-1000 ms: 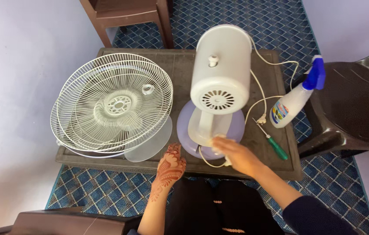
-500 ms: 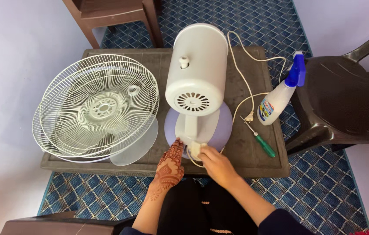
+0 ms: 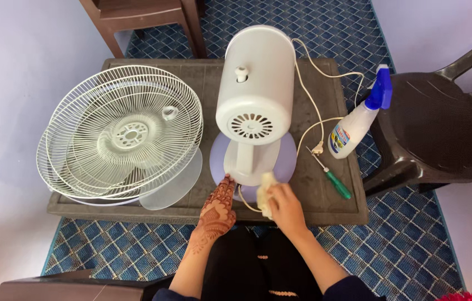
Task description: The person cleans a disassembled electric fan by wiping the base and motor housing with a cloth and applying spray cleaner. The fan cage remains detached on the table throughout the clip.
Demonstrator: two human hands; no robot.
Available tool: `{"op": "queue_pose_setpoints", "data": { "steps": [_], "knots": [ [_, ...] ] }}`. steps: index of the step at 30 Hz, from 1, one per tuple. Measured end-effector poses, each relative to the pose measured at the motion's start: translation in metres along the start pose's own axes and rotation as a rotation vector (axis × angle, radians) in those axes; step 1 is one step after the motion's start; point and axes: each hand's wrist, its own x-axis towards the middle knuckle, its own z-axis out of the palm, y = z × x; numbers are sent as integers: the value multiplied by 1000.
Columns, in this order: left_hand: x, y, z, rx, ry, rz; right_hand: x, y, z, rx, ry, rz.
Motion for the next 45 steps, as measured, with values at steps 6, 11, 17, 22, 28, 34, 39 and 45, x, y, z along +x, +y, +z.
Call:
{"op": "queue_pose_setpoints", "data": {
  "steps": [6, 11, 17, 22, 28, 34, 39, 45],
  "knots": [
    [5, -1, 4, -7, -2, -16, -5, -18, 27, -93, 114, 6],
    [5, -1, 8, 36, 57, 65, 7, -9, 10, -148, -161, -174],
    [4, 0, 6, 18, -2, 9, 29, 11, -21, -31, 205, -30],
    [5, 4, 1, 40, 9, 32, 25, -5, -5, 263, 236, 305],
    [-2, 0, -1, 18, -3, 42, 7, -18, 12, -50, -33, -294],
    [2, 0, 1, 41, 32, 53, 23, 4, -8, -75, 220, 172],
    [1, 6, -3, 76, 4, 46, 24, 9, -3, -9, 288, 152],
    [-3, 12, -15, 105, -26, -1, 13, -5, 11, -53, -12, -183]
  ]
}}
